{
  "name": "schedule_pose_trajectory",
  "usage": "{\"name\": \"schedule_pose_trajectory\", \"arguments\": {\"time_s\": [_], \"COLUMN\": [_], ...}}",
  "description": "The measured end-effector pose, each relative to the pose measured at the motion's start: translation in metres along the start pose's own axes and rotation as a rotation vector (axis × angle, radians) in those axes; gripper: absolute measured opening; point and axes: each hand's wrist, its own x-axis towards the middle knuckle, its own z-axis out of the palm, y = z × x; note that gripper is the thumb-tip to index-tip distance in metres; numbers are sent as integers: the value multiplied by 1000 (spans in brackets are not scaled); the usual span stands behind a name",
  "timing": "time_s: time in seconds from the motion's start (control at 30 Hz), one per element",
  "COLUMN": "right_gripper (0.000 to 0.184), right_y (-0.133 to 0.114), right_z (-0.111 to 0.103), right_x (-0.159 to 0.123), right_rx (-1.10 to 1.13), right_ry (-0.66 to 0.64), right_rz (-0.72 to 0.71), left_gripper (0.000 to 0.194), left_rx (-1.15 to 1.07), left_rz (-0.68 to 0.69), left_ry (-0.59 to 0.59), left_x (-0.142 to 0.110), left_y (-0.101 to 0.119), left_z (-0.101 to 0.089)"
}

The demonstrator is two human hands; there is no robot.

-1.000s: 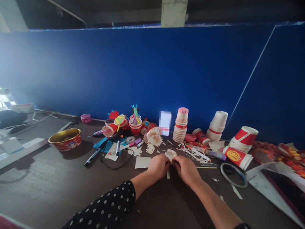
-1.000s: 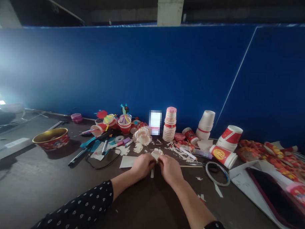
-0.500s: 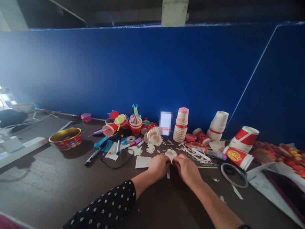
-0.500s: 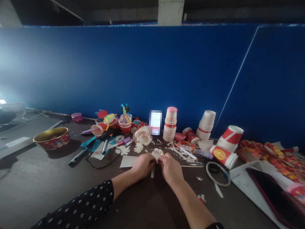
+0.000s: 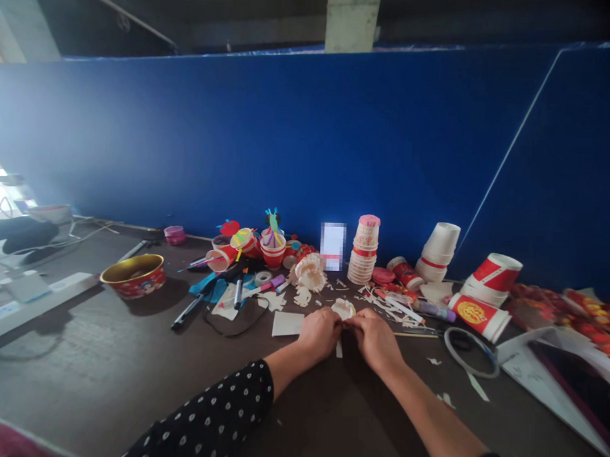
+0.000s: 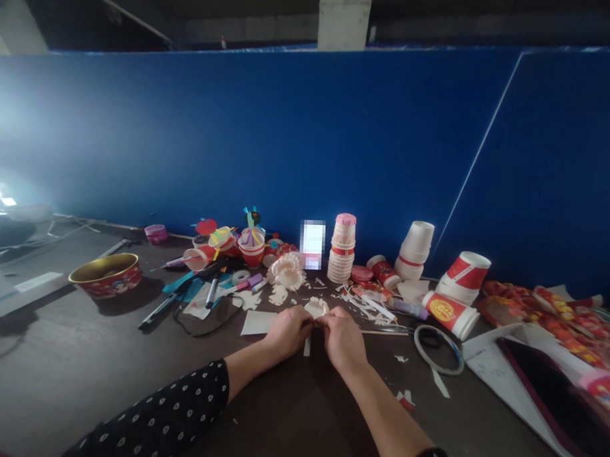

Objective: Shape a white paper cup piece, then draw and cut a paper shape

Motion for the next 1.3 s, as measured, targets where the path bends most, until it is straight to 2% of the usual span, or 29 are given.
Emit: {"name": "schedule_pose_trajectory", "arguments": {"time_s": [0.77, 0.87, 1.0, 1.17, 1.3], "right_gripper": [20, 19, 17, 14, 11], "right_y": [-3, 1, 16, 34, 35], "right_z": [3, -1, -16, -32, -34], "right_x": [0, 2, 3, -1, -5], "right_rx": [-99, -12, 44, -41, -138], "right_ry": [31, 20, 37, -80, -158], "right_rz": [-58, -60, 11, 38, 24], "left_gripper": [21, 22, 19, 18, 17], "left_rx": [-25, -24, -37, -67, -96], "left_rz": [-19, -29, -24, -2, -2], "left_ry": [14, 7, -2, 38, 54], "left_x": [-1, -1, -1, 0, 1], "left_y": [0, 2, 3, -1, -2], "left_z": [1, -1, -3, 2, 5]}}
